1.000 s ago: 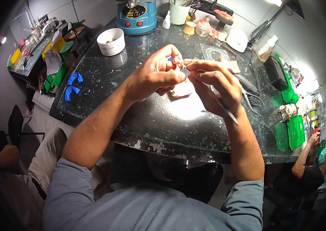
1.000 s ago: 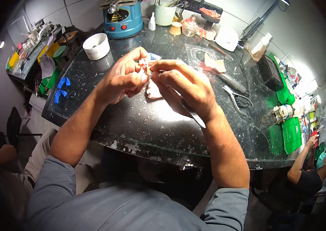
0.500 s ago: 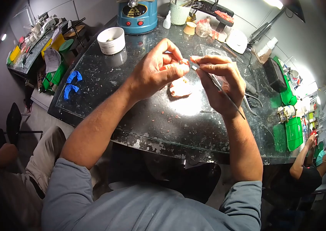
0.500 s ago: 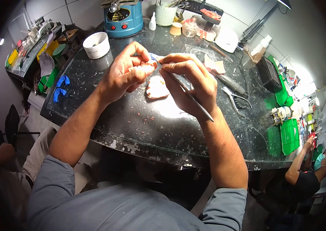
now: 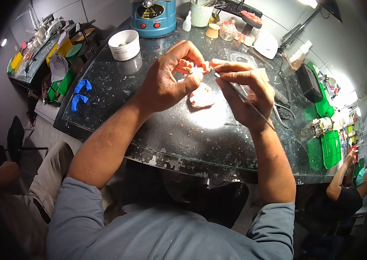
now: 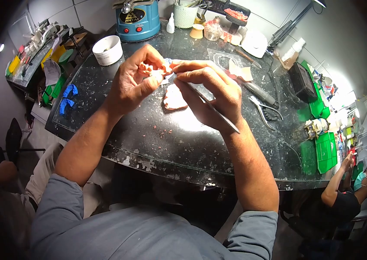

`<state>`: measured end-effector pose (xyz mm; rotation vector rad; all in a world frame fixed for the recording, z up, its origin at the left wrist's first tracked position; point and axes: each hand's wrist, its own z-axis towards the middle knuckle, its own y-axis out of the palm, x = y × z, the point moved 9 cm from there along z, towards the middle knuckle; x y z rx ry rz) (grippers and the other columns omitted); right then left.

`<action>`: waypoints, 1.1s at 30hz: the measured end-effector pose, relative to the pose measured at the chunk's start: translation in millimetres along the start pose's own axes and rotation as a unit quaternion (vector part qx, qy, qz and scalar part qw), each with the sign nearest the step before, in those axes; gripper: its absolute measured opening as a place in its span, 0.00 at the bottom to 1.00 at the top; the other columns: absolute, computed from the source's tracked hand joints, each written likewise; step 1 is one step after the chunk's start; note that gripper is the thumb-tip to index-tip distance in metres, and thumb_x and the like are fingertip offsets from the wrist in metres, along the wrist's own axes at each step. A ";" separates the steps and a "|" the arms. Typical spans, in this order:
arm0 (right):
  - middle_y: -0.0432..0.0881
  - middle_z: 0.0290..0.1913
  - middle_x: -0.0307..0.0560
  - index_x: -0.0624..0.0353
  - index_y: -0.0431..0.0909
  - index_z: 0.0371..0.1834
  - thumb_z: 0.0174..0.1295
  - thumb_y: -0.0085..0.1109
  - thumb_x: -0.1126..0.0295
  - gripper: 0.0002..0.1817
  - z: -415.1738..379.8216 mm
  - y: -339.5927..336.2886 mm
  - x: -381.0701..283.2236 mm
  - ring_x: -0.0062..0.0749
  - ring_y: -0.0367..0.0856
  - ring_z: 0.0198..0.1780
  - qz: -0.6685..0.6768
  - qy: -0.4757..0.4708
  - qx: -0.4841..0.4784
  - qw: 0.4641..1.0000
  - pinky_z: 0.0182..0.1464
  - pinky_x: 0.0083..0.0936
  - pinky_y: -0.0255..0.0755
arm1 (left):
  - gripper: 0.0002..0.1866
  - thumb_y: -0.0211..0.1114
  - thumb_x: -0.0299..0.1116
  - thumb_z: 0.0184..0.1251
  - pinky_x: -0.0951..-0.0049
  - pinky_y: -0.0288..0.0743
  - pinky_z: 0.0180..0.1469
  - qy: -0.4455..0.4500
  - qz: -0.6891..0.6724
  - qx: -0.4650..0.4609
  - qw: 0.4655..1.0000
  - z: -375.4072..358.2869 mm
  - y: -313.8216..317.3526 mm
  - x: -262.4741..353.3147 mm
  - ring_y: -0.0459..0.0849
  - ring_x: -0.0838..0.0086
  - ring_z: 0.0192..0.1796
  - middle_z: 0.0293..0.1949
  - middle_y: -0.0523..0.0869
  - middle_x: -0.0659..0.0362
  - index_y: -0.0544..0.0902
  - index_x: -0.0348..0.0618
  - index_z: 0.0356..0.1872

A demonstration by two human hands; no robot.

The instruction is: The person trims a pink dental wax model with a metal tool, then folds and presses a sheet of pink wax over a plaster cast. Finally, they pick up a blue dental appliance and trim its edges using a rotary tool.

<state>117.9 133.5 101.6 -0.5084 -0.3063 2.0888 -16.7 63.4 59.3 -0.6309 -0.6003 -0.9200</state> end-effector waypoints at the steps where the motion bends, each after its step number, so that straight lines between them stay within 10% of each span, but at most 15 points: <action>1: 0.87 0.42 0.52 0.64 0.81 0.35 0.50 0.68 0.86 0.10 1.6 3.1 -1.4 0.37 0.87 0.46 0.027 -0.015 -0.015 0.999 0.49 0.29 0.80 | 0.14 0.68 0.37 0.61 0.76 0.70 0.52 -0.017 -0.005 0.005 1.000 -0.8 -0.8 -0.1 0.76 0.80 0.45 0.38 0.75 0.62 0.76 0.40 0.40; 7: 0.87 0.42 0.52 0.64 0.84 0.35 0.51 0.69 0.85 0.09 4.1 9.2 -4.9 0.39 0.88 0.47 0.093 -0.022 -0.066 0.993 0.49 0.30 0.82 | 0.15 0.76 0.29 0.47 0.79 0.74 0.45 0.018 -0.013 -0.019 1.000 3.7 -6.8 3.1 0.80 0.82 0.40 0.35 0.80 0.64 0.79 0.42 0.34; 33: 0.87 0.40 0.49 0.64 0.83 0.32 0.51 0.69 0.82 0.07 4.2 13.2 -21.1 0.35 0.88 0.39 0.035 -0.059 -0.109 0.992 0.40 0.26 0.83 | 0.16 0.79 0.31 0.50 0.85 0.66 0.36 -0.088 -0.122 -0.091 0.984 1.3 1.7 -7.7 0.72 0.87 0.34 0.32 0.75 0.67 0.77 0.43 0.32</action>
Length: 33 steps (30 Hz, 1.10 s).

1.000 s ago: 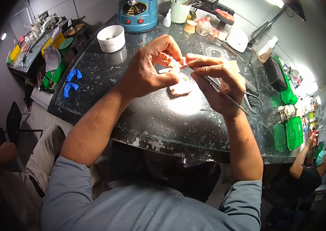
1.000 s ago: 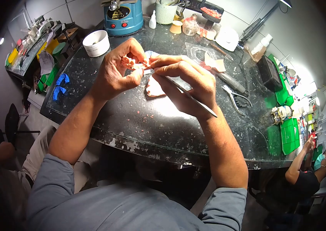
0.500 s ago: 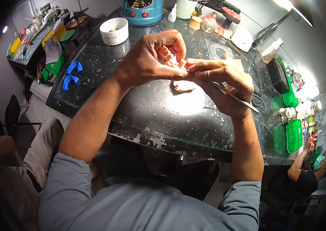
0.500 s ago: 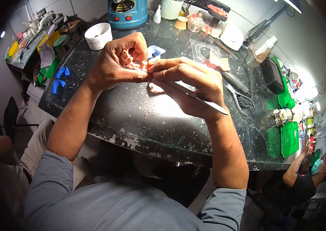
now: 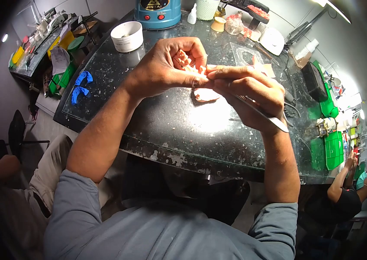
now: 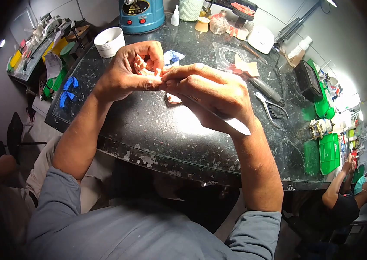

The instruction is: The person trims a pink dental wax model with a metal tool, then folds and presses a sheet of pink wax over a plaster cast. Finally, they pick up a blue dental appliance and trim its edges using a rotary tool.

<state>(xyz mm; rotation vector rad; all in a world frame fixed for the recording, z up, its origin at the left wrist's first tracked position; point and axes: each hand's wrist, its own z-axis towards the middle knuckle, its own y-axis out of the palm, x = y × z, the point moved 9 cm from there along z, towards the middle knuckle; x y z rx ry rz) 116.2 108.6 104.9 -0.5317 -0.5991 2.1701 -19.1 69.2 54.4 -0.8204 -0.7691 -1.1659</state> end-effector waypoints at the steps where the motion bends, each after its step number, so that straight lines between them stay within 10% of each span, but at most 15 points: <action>1: 0.87 0.40 0.49 0.65 0.83 0.32 0.51 0.68 0.83 0.06 0.0 0.8 -1.0 0.35 0.88 0.39 -0.014 -0.002 -0.008 1.000 0.40 0.26 0.82 | 0.16 0.79 0.31 0.51 0.86 0.66 0.35 -0.005 -0.006 0.003 1.000 0.1 -0.3 -0.3 0.72 0.88 0.34 0.32 0.75 0.68 0.77 0.43 0.32; 17: 0.84 0.43 0.50 0.65 0.79 0.32 0.54 0.64 0.82 0.05 -3.1 10.9 -6.1 0.37 0.87 0.41 -0.106 -0.019 -0.046 0.993 0.43 0.26 0.83 | 0.15 0.75 0.28 0.54 0.87 0.68 0.36 -0.066 -0.045 0.011 0.997 -0.5 -1.4 -10.6 0.74 0.89 0.33 0.31 0.77 0.68 0.76 0.43 0.35; 23: 0.85 0.42 0.49 0.65 0.82 0.35 0.55 0.68 0.84 0.07 -10.2 2.2 27.5 0.32 0.87 0.44 0.188 0.149 0.077 0.968 0.45 0.26 0.83 | 0.21 0.81 0.25 0.44 0.86 0.69 0.36 -0.050 -0.015 -0.005 0.999 1.3 -2.3 -4.5 0.74 0.87 0.34 0.33 0.76 0.66 0.74 0.45 0.33; 33: 0.87 0.41 0.50 0.65 0.84 0.36 0.50 0.71 0.84 0.10 -3.9 5.2 13.4 0.34 0.87 0.44 0.157 0.078 0.042 0.984 0.45 0.27 0.83 | 0.22 0.82 0.28 0.41 0.85 0.67 0.36 -0.026 -0.020 -0.012 0.999 1.1 -1.8 2.7 0.73 0.86 0.34 0.31 0.75 0.66 0.74 0.45 0.30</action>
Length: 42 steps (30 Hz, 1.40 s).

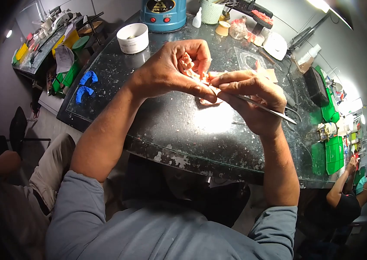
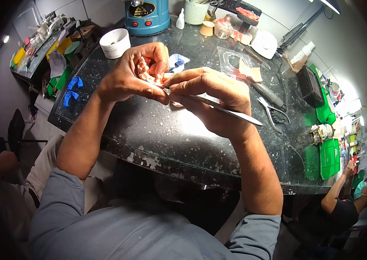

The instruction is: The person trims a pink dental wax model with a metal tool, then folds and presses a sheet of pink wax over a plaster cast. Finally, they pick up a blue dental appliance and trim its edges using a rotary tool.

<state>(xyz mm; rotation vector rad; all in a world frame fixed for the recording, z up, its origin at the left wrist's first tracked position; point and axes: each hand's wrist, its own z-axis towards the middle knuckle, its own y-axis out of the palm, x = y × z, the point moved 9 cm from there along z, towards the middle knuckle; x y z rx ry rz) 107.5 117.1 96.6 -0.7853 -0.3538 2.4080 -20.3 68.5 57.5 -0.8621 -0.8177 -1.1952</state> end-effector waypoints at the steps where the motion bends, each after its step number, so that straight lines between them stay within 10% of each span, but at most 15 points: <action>1: 0.87 0.41 0.50 0.64 0.84 0.35 0.50 0.71 0.84 0.10 -0.4 0.2 -0.8 0.34 0.88 0.44 -0.004 -0.002 -0.001 1.000 0.45 0.27 0.83 | 0.22 0.82 0.28 0.40 0.85 0.67 0.36 -0.014 -0.005 -0.004 1.000 -0.4 0.9 0.5 0.73 0.86 0.34 0.31 0.75 0.66 0.74 0.45 0.29; 19: 0.85 0.41 0.51 0.65 0.81 0.32 0.49 0.68 0.83 0.08 1.3 7.0 -26.8 0.35 0.87 0.38 -0.205 -0.112 -0.046 0.971 0.38 0.27 0.83 | 0.22 0.82 0.34 0.45 0.84 0.67 0.35 -0.019 -0.070 -0.014 0.997 -0.1 5.2 -8.0 0.73 0.85 0.34 0.31 0.75 0.66 0.73 0.44 0.32; 28: 0.83 0.48 0.54 0.63 0.77 0.42 0.59 0.65 0.85 0.11 -9.5 -37.1 -2.0 0.34 0.85 0.48 -0.063 -0.054 0.190 0.978 0.51 0.27 0.80 | 0.24 0.62 0.31 0.70 0.65 0.76 0.63 0.040 -0.064 0.097 0.992 2.9 1.5 -8.8 0.85 0.67 0.54 0.54 0.83 0.46 0.72 0.28 0.62; 36: 0.82 0.48 0.55 0.66 0.76 0.45 0.60 0.65 0.83 0.12 -21.0 -16.0 11.2 0.35 0.85 0.50 -0.028 -0.003 0.203 0.979 0.54 0.28 0.81 | 0.19 0.62 0.31 0.72 0.84 0.72 0.31 -0.004 -0.155 0.138 0.978 -3.8 23.3 -27.9 0.79 0.83 0.29 0.31 0.81 0.62 0.67 0.39 0.58; 42: 0.81 0.45 0.48 0.63 0.79 0.43 0.58 0.66 0.84 0.11 -22.9 -25.5 16.1 0.30 0.83 0.48 -0.120 0.042 0.217 0.968 0.54 0.27 0.78 | 0.21 0.52 0.36 0.71 0.71 0.69 0.52 -0.010 -0.425 0.074 0.902 1.6 29.5 -33.6 0.73 0.76 0.44 0.41 0.76 0.57 0.70 0.33 0.58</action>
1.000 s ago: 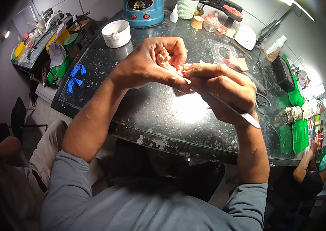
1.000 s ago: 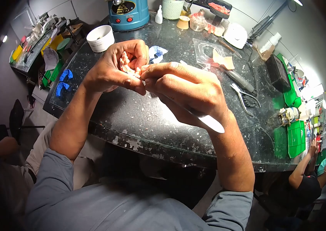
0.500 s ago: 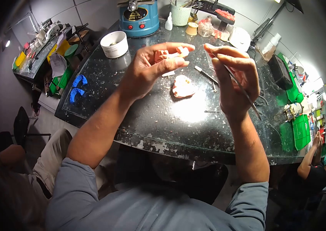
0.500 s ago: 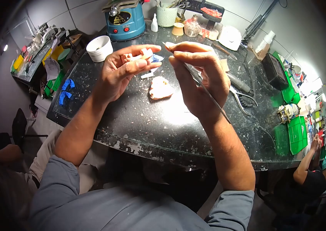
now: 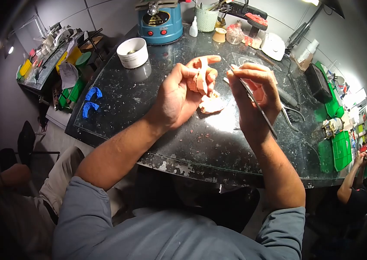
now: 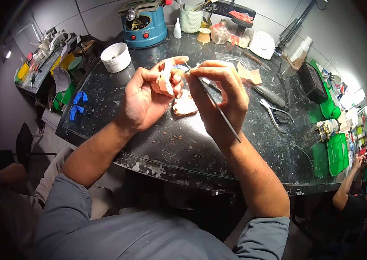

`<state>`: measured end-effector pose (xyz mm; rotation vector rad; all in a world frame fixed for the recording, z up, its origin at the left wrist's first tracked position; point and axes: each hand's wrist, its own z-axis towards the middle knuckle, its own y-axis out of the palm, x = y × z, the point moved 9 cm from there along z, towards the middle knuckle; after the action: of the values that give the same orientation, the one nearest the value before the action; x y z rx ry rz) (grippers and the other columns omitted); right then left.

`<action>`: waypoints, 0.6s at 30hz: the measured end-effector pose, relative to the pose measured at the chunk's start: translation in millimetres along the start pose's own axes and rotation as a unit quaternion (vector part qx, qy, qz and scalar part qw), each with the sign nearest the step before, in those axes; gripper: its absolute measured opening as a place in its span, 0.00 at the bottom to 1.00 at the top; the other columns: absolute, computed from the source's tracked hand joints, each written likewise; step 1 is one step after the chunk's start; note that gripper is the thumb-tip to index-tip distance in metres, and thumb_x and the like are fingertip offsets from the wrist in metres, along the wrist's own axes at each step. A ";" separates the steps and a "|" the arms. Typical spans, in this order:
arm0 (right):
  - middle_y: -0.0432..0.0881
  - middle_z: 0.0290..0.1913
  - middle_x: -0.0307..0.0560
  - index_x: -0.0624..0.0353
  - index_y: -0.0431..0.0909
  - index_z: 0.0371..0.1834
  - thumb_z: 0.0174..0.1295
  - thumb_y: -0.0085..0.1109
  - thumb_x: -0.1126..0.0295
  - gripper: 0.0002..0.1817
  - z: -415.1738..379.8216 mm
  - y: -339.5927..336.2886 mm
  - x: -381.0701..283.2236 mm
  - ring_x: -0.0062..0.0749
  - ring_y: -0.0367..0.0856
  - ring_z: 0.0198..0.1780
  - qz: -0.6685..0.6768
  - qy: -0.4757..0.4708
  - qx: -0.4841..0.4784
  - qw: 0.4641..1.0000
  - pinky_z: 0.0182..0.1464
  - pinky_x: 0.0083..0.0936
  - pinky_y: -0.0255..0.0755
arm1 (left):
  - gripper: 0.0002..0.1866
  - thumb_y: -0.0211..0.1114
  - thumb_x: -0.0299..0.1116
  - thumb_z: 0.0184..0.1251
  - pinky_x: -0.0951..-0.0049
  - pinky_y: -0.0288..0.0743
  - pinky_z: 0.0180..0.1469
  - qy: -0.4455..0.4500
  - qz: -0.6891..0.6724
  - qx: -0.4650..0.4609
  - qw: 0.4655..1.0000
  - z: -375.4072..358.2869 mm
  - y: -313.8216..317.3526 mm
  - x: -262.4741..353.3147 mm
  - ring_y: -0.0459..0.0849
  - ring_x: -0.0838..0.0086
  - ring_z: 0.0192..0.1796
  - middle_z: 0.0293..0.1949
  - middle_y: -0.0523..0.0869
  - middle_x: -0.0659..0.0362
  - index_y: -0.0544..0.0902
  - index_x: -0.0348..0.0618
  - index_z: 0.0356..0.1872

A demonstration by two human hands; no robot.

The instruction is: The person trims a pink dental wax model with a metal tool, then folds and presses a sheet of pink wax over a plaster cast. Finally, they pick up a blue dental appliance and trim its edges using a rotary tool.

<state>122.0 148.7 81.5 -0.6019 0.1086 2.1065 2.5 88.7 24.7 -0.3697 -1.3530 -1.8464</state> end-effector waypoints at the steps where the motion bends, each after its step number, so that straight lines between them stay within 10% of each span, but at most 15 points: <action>1: 0.80 0.43 0.46 0.63 0.78 0.43 0.58 0.65 0.84 0.11 -0.6 -0.8 3.3 0.28 0.83 0.47 0.022 0.022 0.016 0.999 0.53 0.26 0.77 | 0.20 0.53 0.36 0.72 0.71 0.70 0.52 0.005 0.034 0.023 0.999 0.1 -0.3 0.2 0.74 0.76 0.44 0.40 0.76 0.57 0.69 0.33 0.58; 8: 0.81 0.45 0.44 0.62 0.78 0.45 0.59 0.64 0.84 0.12 -6.8 5.2 16.9 0.27 0.83 0.48 0.139 0.101 0.017 0.985 0.55 0.28 0.76 | 0.17 0.59 0.41 0.75 0.82 0.75 0.32 0.040 0.132 0.091 0.986 -4.4 -0.1 0.0 0.83 0.77 0.35 0.38 0.82 0.57 0.61 0.48 0.49; 18: 0.85 0.46 0.53 0.63 0.83 0.40 0.54 0.70 0.81 0.10 1.6 16.0 -17.7 0.35 0.85 0.50 0.033 -0.076 -0.085 0.993 0.51 0.29 0.80 | 0.20 0.47 0.45 0.71 0.71 0.75 0.53 0.055 0.175 0.006 0.983 -10.8 15.7 -1.1 0.80 0.78 0.47 0.46 0.76 0.59 0.64 0.45 0.57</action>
<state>116.8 126.5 88.6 -0.5407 -0.1395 2.2321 17.2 77.8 30.2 -0.4608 -1.1418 -1.5444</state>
